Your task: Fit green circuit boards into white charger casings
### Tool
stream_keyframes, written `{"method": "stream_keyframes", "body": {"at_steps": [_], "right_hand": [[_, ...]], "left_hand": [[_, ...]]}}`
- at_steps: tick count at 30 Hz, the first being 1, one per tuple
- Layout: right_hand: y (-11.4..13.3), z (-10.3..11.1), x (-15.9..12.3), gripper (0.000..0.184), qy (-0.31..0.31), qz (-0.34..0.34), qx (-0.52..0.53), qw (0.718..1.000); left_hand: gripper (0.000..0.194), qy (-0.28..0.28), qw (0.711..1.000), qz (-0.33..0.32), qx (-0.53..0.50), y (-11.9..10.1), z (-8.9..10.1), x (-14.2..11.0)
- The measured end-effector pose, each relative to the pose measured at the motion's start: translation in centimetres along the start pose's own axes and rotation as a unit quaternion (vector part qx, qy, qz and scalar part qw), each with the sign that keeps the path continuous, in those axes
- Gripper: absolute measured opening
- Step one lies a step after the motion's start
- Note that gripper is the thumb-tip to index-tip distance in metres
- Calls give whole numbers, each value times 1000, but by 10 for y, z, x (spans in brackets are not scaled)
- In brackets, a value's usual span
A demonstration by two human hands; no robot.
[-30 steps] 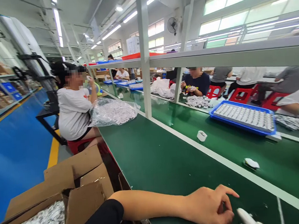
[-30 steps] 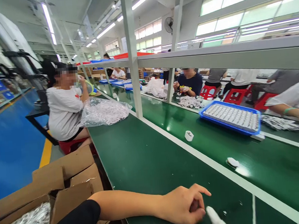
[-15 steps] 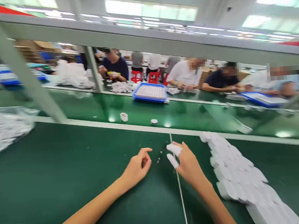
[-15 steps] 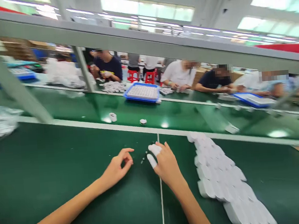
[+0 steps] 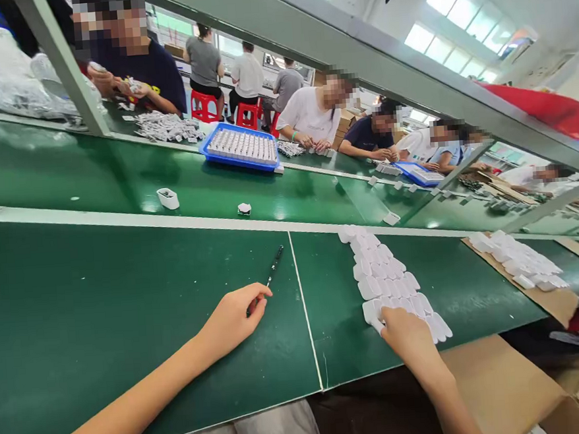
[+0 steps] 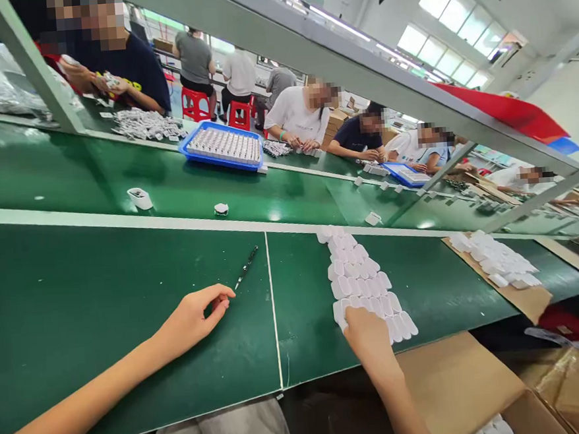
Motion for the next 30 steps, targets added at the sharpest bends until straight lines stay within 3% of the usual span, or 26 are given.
{"method": "stream_keyframes", "body": {"at_steps": [3,5,8,11,13,15,17,19,23,26,30], "right_hand": [[41,23,3,24,-23,71,0,997],[81,48,-2,20,-49,147,13,988],[144,95,-13,16,-75,294,30,952],[197,144,-6,17,-63,436,34,897],[225,178,25,19,-63,479,51,874],[247,217,81,23,-125,417,81,896],[270,240,136,28,-171,346,100,917],[297,243,176,39,-169,321,108,926],[322,236,207,19,-166,311,118,928],[313,229,191,17,-181,330,119,919],[293,205,143,19,-198,370,96,902]], "left_hand": [[20,2,999,-21,-27,-5,-5,-2],[38,-8,998,-29,-61,-9,-8,-4],[63,-1,989,45,-138,1,-15,-5],[43,12,974,130,-186,15,-21,-6],[35,6,971,151,-188,21,-18,-6],[40,3,970,155,-186,23,-16,-6],[47,3,974,141,-180,21,-14,-6],[48,-9,978,121,-168,17,-9,-4],[47,-44,982,112,-147,13,4,-2],[45,-46,981,121,-141,13,10,-1],[50,-47,984,119,-123,12,11,-2]]}}
Point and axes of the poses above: each hand's wrist, its own x-axis towards the middle knuckle, its own z-axis out of the back of the hand, y = z × x, the point moved 10 cm from there along x, towards the middle knuckle, and after that the axes turned 15 degrees about -x, right-handed, at the moved point
